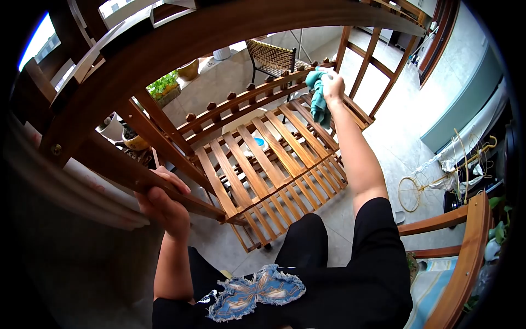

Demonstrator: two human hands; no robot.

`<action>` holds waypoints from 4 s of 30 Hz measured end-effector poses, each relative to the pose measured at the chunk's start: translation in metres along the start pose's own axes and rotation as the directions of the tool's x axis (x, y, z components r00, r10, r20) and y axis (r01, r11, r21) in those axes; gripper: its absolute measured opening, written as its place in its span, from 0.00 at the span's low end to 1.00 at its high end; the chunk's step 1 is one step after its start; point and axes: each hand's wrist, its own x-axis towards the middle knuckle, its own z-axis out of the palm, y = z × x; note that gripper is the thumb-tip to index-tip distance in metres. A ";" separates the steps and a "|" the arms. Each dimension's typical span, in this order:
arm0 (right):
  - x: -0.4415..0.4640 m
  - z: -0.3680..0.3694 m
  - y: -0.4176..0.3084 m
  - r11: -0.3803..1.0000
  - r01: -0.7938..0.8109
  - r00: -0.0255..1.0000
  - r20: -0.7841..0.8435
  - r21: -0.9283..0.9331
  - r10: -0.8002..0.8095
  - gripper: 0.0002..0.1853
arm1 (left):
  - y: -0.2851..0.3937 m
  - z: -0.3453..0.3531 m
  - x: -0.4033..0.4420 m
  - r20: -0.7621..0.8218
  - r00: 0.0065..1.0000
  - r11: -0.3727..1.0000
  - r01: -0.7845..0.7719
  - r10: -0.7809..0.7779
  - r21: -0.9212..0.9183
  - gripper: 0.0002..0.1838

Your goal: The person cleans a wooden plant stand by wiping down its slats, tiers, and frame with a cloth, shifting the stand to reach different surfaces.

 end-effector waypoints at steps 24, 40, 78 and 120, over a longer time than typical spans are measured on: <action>0.079 0.021 0.059 0.845 0.195 0.971 0.220 -0.497 -0.094 0.25 | -0.004 0.000 -0.004 -0.075 0.997 0.998 -0.003 0.007 0.057 0.30; 0.103 -0.059 0.080 0.663 0.141 0.921 0.343 -0.735 0.184 0.30 | -0.001 0.002 -0.002 -0.039 0.999 0.996 0.002 0.001 0.090 0.30; -0.180 0.155 -0.078 0.612 0.469 0.861 0.484 -0.637 -0.156 0.12 | -0.007 -0.002 -0.002 0.025 0.998 0.997 -0.049 0.050 -0.055 0.25; -0.214 0.062 -0.147 0.850 0.519 0.701 0.522 0.094 -0.486 0.18 | 0.003 0.005 0.000 0.001 0.999 0.999 -0.039 0.039 0.006 0.23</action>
